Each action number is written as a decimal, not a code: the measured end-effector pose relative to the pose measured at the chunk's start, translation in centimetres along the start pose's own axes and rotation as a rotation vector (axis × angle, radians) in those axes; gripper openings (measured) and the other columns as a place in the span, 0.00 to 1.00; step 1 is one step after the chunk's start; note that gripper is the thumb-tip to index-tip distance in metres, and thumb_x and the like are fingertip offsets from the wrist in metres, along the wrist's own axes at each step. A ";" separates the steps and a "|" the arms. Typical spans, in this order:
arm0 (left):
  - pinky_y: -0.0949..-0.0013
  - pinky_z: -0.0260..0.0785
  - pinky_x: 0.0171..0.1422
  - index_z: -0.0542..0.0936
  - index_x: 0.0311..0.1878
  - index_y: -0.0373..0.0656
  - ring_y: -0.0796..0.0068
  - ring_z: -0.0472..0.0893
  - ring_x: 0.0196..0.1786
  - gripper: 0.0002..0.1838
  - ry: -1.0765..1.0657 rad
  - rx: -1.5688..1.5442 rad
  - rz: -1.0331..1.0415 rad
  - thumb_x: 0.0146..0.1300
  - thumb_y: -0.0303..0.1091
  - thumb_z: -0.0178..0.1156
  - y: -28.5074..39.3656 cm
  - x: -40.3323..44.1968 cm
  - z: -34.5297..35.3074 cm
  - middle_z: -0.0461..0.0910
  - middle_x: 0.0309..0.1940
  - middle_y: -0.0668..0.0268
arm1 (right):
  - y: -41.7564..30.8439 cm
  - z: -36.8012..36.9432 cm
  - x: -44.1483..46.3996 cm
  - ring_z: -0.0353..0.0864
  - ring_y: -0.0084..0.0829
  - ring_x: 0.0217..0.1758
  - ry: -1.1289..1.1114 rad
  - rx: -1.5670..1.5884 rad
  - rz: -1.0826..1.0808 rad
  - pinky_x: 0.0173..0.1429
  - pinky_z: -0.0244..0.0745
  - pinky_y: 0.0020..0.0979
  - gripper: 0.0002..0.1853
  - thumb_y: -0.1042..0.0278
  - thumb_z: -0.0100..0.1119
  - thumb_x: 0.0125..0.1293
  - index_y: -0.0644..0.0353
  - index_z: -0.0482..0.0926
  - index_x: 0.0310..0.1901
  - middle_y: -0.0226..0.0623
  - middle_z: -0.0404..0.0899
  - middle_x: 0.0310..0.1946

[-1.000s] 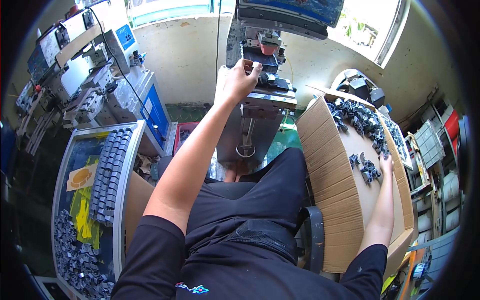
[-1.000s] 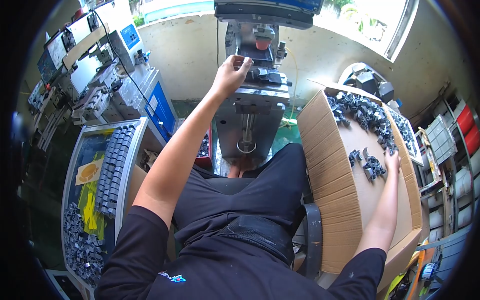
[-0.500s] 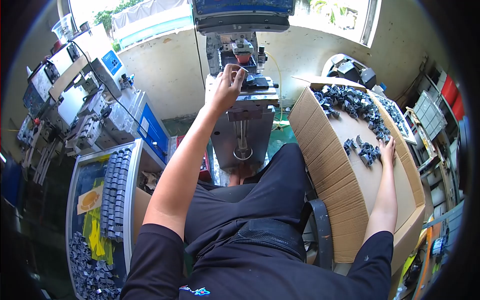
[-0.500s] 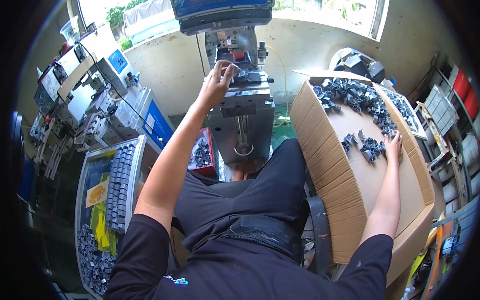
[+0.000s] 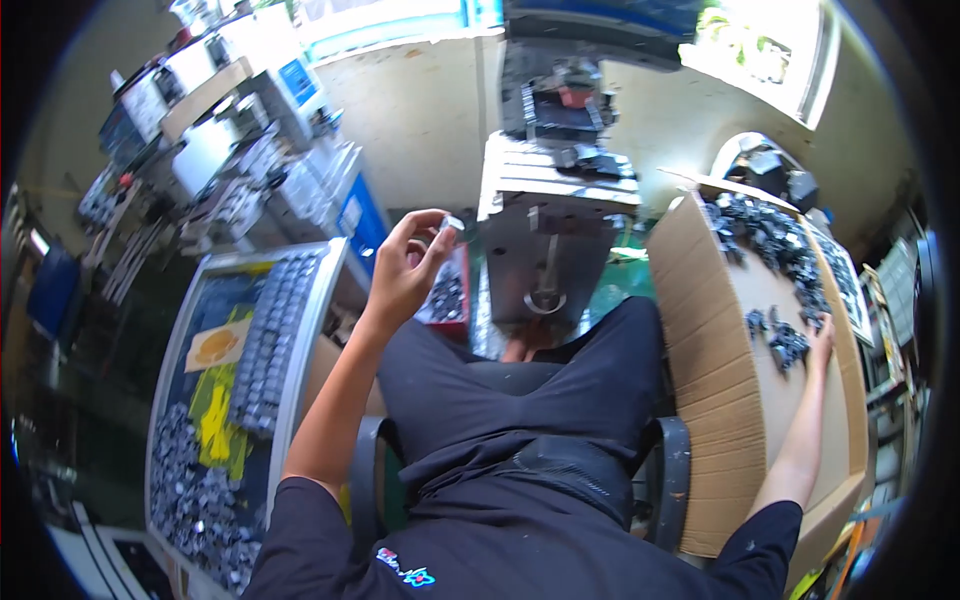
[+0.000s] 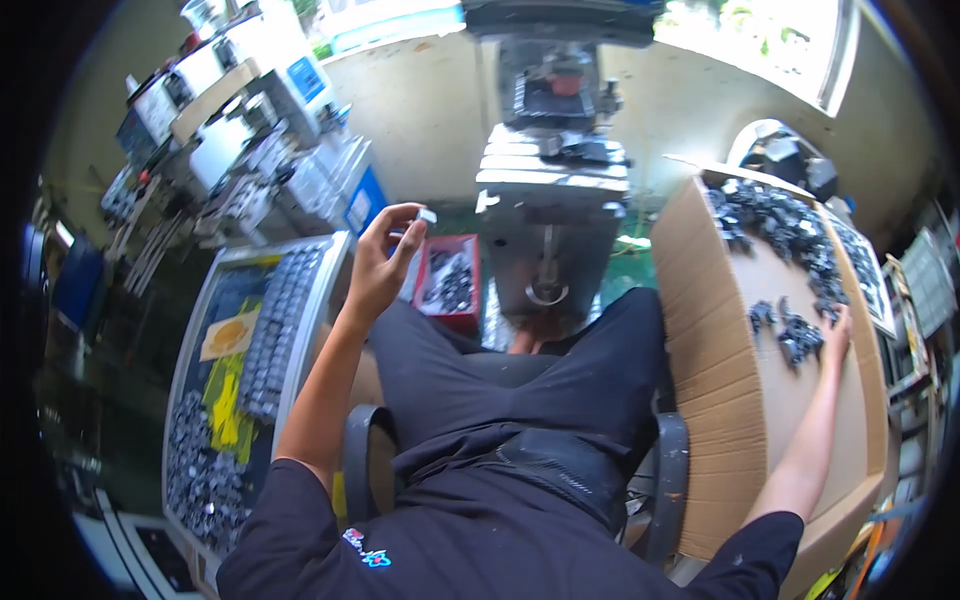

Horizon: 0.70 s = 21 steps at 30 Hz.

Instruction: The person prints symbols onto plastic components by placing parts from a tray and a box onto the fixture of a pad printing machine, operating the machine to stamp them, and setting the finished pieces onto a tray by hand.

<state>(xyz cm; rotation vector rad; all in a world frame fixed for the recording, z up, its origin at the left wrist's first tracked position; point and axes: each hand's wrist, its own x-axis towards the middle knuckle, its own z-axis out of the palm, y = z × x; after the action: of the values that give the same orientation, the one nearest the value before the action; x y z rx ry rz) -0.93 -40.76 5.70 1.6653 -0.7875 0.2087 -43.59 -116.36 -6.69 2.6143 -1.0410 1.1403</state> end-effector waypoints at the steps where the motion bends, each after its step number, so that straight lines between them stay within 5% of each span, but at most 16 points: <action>1: 0.73 0.71 0.43 0.81 0.52 0.37 0.78 0.80 0.40 0.17 0.045 0.066 -0.033 0.66 0.39 0.65 -0.8 -1.7 -2.4 0.83 0.43 0.62 | 0.1 0.1 0.2 0.78 0.46 0.51 -0.017 0.004 0.006 0.58 0.70 0.42 0.13 0.72 0.62 0.64 0.61 0.74 0.50 0.46 0.79 0.44; 5: 0.73 0.68 0.43 0.82 0.51 0.41 0.76 0.76 0.40 0.19 0.147 0.508 0.042 0.59 0.36 0.72 0.5 -7.6 -10.2 0.81 0.41 0.66 | 1.7 0.6 0.5 0.78 0.45 0.51 -0.017 0.073 -0.023 0.57 0.71 0.42 0.12 0.72 0.61 0.66 0.62 0.75 0.50 0.46 0.79 0.44; 13: 0.66 0.73 0.51 0.83 0.52 0.44 0.65 0.78 0.47 0.20 0.218 0.743 0.004 0.58 0.38 0.73 4.3 -14.4 -17.3 0.81 0.47 0.61 | 4.0 0.6 1.6 0.78 0.44 0.54 -0.075 -0.001 -0.102 0.59 0.70 0.41 0.14 0.64 0.59 0.71 0.61 0.75 0.53 0.45 0.80 0.48; 17: 0.72 0.70 0.46 0.80 0.60 0.42 0.71 0.75 0.41 0.21 0.339 0.746 -0.093 0.69 0.43 0.63 3.9 -16.5 -19.9 0.80 0.44 0.64 | 2.6 0.6 1.8 0.78 0.44 0.54 -0.097 0.028 -0.056 0.60 0.70 0.41 0.14 0.64 0.58 0.71 0.61 0.75 0.53 0.45 0.80 0.49; 21: 0.77 0.67 0.42 0.79 0.60 0.42 0.81 0.73 0.40 0.20 0.562 0.280 -0.231 0.74 0.44 0.58 -0.3 -19.3 -25.4 0.79 0.44 0.70 | 2.2 0.4 1.3 0.78 0.44 0.54 -0.105 0.050 -0.019 0.60 0.70 0.41 0.14 0.64 0.58 0.71 0.61 0.75 0.54 0.45 0.80 0.49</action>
<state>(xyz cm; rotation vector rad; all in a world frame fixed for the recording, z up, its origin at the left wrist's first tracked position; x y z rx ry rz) -8.23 -9.92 1.81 1.8170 -0.1437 0.6142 -44.09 -118.89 -6.51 2.7435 -1.0168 1.0486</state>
